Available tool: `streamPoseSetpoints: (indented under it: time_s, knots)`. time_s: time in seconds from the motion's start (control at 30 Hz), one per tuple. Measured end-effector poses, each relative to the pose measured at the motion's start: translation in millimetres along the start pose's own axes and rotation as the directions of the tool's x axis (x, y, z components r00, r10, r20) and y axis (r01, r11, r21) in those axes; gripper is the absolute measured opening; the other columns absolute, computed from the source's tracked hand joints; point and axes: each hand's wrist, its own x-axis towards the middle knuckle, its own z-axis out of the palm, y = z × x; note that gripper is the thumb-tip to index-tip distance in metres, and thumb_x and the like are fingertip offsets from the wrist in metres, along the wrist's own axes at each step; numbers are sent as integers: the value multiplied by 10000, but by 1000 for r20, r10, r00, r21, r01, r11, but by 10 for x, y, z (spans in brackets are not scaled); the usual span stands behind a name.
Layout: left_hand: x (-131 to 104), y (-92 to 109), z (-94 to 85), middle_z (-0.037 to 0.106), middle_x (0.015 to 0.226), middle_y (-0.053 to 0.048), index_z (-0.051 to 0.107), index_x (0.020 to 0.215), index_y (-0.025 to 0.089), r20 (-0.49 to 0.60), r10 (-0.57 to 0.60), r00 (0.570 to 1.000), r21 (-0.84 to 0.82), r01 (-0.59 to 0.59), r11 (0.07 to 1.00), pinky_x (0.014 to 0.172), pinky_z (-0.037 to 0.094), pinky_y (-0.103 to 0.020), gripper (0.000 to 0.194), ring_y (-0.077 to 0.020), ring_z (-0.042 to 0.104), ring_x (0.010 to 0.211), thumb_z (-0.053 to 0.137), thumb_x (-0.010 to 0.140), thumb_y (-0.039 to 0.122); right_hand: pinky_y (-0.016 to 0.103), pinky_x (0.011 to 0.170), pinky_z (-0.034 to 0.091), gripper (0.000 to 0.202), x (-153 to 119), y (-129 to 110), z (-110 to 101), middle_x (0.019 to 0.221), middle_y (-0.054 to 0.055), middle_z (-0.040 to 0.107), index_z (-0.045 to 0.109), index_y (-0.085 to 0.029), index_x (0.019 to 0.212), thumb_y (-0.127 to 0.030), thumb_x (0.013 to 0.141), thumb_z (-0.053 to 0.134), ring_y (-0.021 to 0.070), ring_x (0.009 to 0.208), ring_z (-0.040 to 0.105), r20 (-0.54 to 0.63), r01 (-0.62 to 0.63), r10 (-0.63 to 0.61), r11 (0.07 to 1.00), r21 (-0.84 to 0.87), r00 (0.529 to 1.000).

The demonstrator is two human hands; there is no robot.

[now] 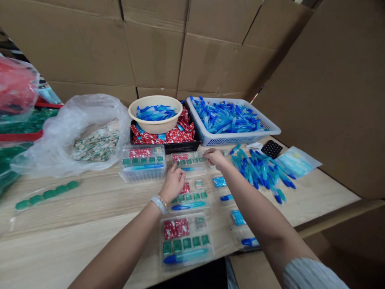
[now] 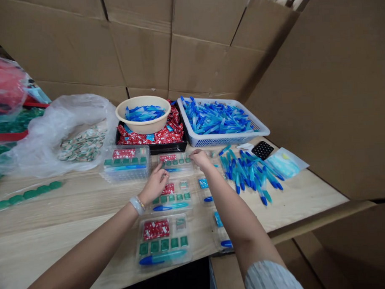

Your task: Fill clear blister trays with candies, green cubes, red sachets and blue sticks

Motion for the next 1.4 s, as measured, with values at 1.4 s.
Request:
streamPoseSetpoints:
  time_s: [1.4]
  knots:
    - [146,187,-136,528,1153,-123,583,740,155,220,35,975,182,-76,980,1014,282,-407,172,-218,365,1211,420,788,179,333,745,412,280,-298,120,257,879,171,630,602,-112,875,-331,775,461,255,893,583,-217,-82,20,956,-282,976]
